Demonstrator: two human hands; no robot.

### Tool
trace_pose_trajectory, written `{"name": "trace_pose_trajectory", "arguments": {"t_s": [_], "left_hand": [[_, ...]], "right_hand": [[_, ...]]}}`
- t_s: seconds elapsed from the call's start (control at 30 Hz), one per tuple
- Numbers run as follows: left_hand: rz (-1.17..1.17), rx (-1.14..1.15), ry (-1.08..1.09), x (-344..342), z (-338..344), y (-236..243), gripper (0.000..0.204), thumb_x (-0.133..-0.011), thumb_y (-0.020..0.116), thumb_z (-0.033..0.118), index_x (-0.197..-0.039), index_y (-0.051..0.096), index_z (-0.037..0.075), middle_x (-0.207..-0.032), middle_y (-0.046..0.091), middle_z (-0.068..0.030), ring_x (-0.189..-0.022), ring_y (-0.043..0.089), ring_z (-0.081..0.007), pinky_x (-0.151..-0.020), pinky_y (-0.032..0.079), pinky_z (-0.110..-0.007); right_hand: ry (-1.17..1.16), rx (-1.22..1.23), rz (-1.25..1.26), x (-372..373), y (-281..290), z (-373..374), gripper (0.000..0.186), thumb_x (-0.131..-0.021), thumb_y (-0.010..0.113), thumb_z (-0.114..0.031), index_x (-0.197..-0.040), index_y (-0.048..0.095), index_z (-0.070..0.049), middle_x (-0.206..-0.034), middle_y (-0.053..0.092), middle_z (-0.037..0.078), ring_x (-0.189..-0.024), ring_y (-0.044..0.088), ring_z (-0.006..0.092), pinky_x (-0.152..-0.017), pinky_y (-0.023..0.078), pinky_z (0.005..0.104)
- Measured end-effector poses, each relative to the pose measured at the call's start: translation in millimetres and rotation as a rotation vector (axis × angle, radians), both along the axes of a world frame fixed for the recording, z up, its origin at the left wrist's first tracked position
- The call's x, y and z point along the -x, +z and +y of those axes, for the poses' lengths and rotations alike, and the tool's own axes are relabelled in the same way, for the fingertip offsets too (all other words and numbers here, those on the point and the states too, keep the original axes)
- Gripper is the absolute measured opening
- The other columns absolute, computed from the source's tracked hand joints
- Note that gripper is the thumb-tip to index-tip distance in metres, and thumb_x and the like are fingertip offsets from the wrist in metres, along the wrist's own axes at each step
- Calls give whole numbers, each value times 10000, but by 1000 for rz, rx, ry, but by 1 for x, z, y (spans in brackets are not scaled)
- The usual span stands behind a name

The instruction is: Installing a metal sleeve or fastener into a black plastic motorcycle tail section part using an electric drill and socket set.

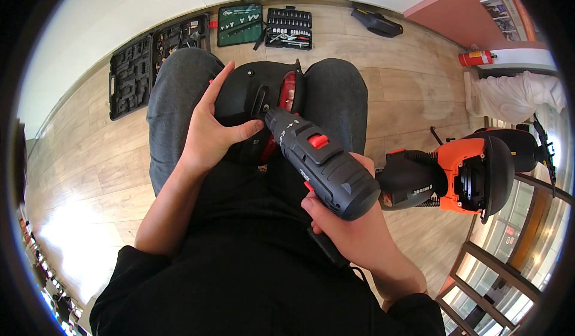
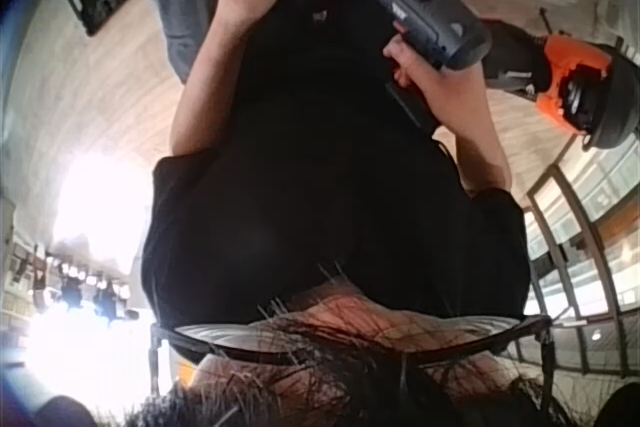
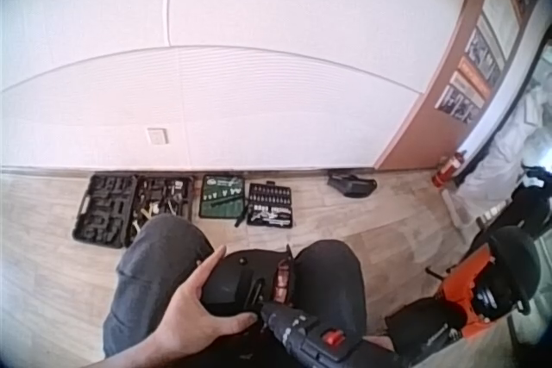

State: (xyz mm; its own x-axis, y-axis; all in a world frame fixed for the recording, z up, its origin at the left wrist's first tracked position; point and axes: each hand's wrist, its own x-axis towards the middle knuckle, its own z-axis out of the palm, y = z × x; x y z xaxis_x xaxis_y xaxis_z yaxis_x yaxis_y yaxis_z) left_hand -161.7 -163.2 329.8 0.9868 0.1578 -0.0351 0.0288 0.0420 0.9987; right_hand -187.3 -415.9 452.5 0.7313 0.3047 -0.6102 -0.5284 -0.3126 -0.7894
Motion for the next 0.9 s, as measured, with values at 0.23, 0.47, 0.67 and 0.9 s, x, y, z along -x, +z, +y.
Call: {"name": "trace_pose_trajectory", "arguments": {"t_s": [0.23,0.47,0.67,0.9], "left_hand": [[19,30,-11,0,0,0,1010,-700,894,46,-1561,370,-2,-1361,618,-147,-1248,583,-185,-1105,443,-332],[3,28,-4,0,-1,-1,1002,-702,891,31,-1559,371,-3,-1339,632,-149,-1225,599,-186,-1093,455,-331],[-4,41,0,0,-1,-3,990,-708,885,23,-1555,373,-6,-1331,635,-147,-1211,609,-185,-1081,468,-332],[26,76,-1,0,0,1,1012,-691,898,21,-1552,367,-16,-1321,634,-149,-1224,601,-191,-1094,458,-339]], "right_hand": [[79,155,-245,7,-12,-8,457,-920,719,-33,-1313,492,13,-1213,546,106,-982,632,157,-813,535,300],[-56,68,-308,9,-9,4,366,-923,730,-59,-1246,578,21,-1217,532,107,-1027,615,180,-869,514,342],[-19,112,-202,6,-4,3,381,-919,739,-64,-1258,579,6,-1221,528,110,-964,621,167,-837,514,315],[25,124,-255,7,-8,0,441,-915,749,-58,-1299,544,14,-1269,528,116,-1002,629,174,-863,518,323]]}}
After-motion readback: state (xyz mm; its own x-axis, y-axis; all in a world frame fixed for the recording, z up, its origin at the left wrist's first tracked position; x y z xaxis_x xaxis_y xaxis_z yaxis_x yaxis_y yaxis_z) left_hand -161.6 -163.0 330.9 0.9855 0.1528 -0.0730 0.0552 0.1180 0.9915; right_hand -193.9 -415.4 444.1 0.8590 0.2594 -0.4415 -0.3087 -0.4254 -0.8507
